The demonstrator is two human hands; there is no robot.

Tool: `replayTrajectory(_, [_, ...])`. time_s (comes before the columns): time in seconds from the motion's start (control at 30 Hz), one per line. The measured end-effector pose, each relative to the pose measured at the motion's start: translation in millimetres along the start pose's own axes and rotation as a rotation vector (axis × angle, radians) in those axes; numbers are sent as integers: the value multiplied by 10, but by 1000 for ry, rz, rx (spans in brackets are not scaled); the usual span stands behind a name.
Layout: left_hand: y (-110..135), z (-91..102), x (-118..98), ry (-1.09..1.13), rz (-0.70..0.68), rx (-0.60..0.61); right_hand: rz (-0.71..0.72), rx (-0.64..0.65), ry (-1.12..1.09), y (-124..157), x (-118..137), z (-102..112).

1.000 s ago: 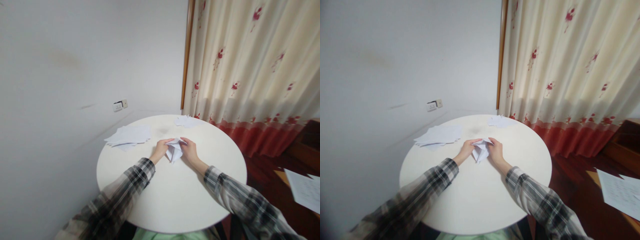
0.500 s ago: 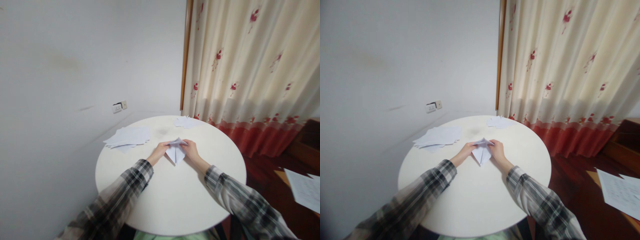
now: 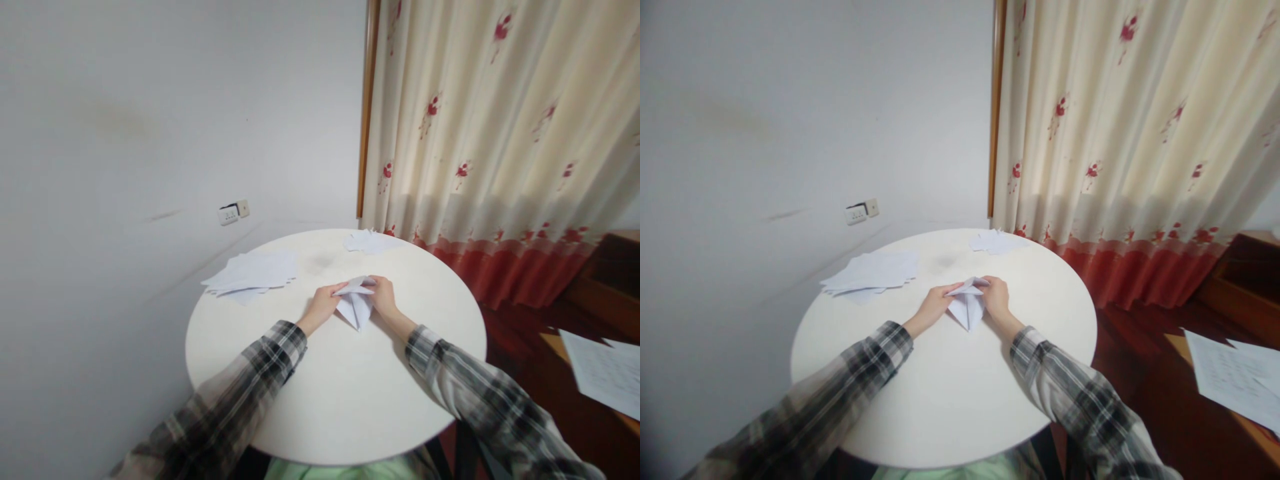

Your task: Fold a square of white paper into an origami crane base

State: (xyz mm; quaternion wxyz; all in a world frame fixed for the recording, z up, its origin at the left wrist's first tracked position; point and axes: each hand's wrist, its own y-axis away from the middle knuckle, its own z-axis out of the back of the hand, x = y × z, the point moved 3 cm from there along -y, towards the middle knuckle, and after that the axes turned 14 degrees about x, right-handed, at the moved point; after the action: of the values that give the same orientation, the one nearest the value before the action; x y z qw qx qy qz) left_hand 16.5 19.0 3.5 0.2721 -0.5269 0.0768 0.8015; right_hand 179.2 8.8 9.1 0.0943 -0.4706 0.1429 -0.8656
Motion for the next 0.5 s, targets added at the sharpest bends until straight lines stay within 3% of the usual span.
replayTrajectory(0.27, [2,-19,-13,21,-42,14,-29,-58,58,37,59,15])
replayTrajectory(0.5, [-78,52,62,206,20,-42,60,2,-131,3,60,-34])
